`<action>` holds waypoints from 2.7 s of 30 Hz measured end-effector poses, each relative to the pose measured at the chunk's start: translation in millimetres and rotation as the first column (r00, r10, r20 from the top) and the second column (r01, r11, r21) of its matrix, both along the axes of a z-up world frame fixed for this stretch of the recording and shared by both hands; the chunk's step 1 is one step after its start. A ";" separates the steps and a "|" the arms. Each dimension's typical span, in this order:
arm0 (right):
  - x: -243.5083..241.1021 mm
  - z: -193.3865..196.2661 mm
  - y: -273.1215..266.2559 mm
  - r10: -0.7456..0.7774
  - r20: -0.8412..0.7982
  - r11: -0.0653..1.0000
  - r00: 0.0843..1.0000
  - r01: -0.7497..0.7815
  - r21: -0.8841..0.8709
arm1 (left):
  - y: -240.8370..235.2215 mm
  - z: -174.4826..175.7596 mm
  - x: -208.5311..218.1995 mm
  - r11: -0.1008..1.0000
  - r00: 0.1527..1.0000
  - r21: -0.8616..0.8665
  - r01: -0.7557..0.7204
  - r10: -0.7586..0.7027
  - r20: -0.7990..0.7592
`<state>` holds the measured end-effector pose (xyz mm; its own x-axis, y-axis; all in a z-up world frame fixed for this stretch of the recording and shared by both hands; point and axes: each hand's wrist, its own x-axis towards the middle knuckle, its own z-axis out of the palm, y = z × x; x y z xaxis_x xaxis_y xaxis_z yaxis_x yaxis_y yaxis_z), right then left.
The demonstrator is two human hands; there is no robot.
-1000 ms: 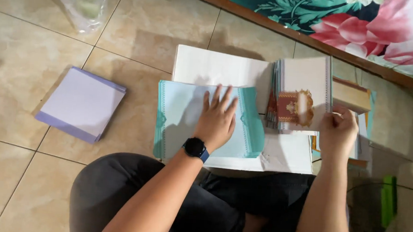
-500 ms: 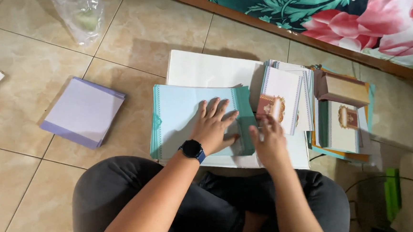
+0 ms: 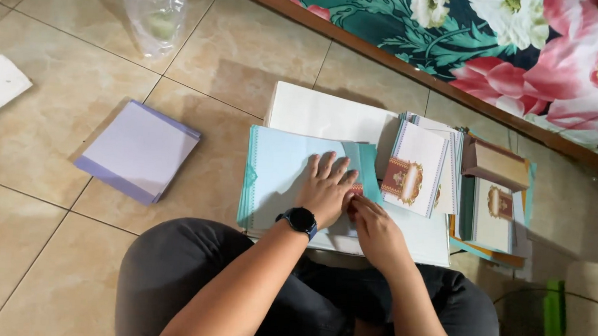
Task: The person sits on the floor and organizes printed invitation cards and envelopes, inserting some into a folder and placing others into a cardboard box.
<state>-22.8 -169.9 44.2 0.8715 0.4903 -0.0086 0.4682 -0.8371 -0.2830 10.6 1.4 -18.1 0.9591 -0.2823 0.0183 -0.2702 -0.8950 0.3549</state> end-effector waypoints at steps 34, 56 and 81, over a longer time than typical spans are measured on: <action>35.7 -66.9 -7.3 -0.413 -0.280 0.908 0.867 0.416 -0.050 | 7.9 25.1 -1.7 0.990 0.998 -0.122 -0.067 0.066 -0.011; -57.0 23.6 85.7 0.098 -0.193 0.992 0.976 -0.111 -0.058 | 45.1 -8.4 16.4 0.977 0.951 -0.203 -0.071 0.128 0.281; -31.5 -8.6 5.2 0.222 0.017 0.927 0.975 -0.206 -0.314 | 35.8 20.3 9.2 0.969 0.980 0.175 -0.172 0.186 -0.067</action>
